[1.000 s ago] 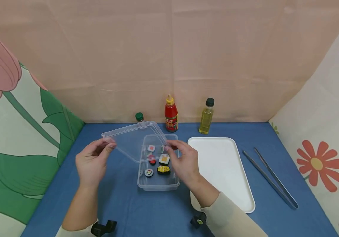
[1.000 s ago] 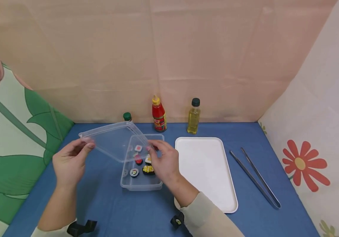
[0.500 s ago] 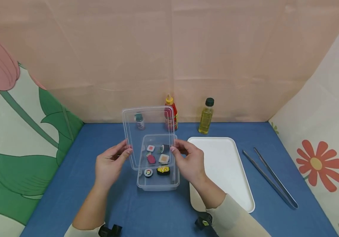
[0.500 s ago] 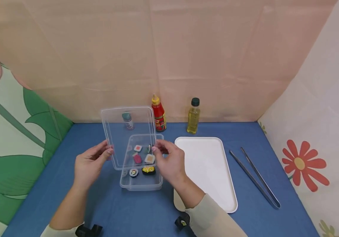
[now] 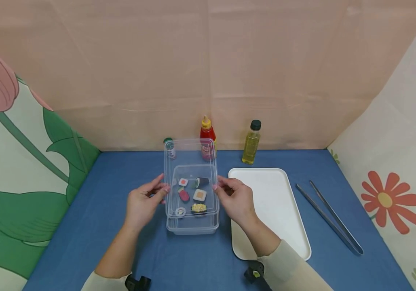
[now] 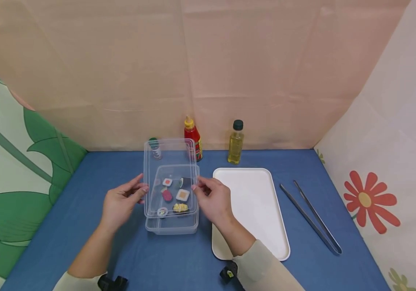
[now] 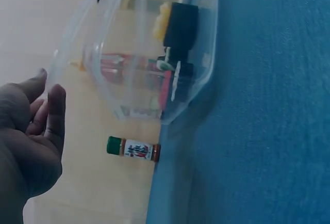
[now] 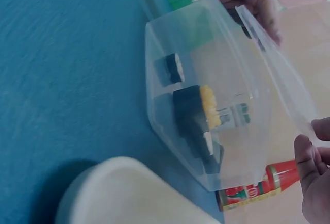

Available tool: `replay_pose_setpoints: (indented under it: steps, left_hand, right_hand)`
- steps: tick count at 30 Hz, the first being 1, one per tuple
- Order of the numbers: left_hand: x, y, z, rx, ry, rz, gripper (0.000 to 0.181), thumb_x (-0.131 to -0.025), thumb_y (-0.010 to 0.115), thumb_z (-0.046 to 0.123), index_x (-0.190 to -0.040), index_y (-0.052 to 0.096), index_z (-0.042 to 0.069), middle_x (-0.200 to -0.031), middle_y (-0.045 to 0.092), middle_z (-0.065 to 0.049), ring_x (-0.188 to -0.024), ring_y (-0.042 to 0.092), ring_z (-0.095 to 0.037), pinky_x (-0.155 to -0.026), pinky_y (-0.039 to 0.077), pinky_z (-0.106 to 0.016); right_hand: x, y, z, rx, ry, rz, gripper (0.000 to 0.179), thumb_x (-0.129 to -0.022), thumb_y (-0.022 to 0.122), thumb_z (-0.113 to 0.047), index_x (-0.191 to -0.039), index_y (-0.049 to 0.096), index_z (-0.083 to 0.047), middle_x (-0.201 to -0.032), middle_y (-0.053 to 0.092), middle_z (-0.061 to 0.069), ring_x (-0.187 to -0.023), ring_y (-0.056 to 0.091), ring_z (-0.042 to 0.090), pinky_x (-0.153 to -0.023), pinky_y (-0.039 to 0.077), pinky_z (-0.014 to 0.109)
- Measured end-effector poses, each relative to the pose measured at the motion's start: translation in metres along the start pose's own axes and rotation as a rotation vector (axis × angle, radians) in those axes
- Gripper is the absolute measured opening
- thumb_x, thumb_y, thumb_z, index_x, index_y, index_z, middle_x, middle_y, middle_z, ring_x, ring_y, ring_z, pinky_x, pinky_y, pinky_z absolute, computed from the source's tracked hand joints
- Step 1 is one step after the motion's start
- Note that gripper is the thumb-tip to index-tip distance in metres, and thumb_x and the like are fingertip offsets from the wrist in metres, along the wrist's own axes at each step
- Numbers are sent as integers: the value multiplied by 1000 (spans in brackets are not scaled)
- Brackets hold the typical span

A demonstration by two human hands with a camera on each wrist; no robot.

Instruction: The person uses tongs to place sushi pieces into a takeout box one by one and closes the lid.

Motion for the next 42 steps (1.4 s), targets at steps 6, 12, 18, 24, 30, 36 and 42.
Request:
replay_pose_setpoints:
  steps: [6,12,18,24,30,36,42]
  left_hand:
    - [1,1,-6,-84,-22,-23,42,-93,81,31,-130,74,14,-100,78,-4,-68,70,-16,-57,54,-27]
    - [0,3,-15,-123,-66,-55,41,-92,81,36,-127,76,14,-106,78,-6,-71,70,-15,-61,51,-26]
    - [0,6,-25,-173,-127,-96,43,-93,81,37,-129,75,15,-113,77,-8,-76,70,-13,-68,52,-27]
    - [4,8,-28,-196,-154,-120,43,-93,80,39,-129,76,16,-106,76,-5,-84,68,-16,-70,51,-30]
    - [7,9,-26,-208,-106,-120,40,-93,81,35,-127,77,14,-106,77,-4,-94,69,-20,-68,52,-28]
    - [7,12,-27,-212,-80,-127,40,-93,81,33,-128,76,15,-105,76,-4,-96,67,-20,-68,51,-28]
    - [9,14,-30,-225,-106,-121,38,-92,82,28,-127,77,13,-101,74,-4,-89,66,-18,-68,52,-28]
  right_hand:
    - [2,4,9,33,73,-57,39,-93,79,-18,-130,74,-6,-89,68,-3,-78,62,14,-67,56,26]
    - [2,7,15,43,102,-91,35,-92,79,-18,-125,77,-7,-87,68,-2,-78,62,16,-67,55,28]
    - [4,10,18,81,131,-131,34,-91,79,-21,-122,78,-7,-86,68,-2,-76,61,14,-61,53,28]
    - [9,10,20,90,169,-165,34,-91,79,-22,-121,78,-6,-85,68,-1,-71,61,12,-56,52,28]
    - [11,8,20,104,174,-184,34,-92,79,-23,-121,78,-5,-85,69,-1,-68,61,12,-54,53,29]
    - [14,7,22,64,210,-212,35,-93,77,-19,-123,76,-1,-84,70,1,-61,64,10,-53,55,28]
    - [15,9,22,42,213,-259,37,-94,76,-17,-126,74,1,-85,70,3,-56,67,11,-53,57,29]
Point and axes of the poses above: each hand's wrist, its own x-axis away from the middle knuckle, its own y-axis out of the palm, z = x × y, the point moved 4 cm from there along -x, towards the middle knuckle
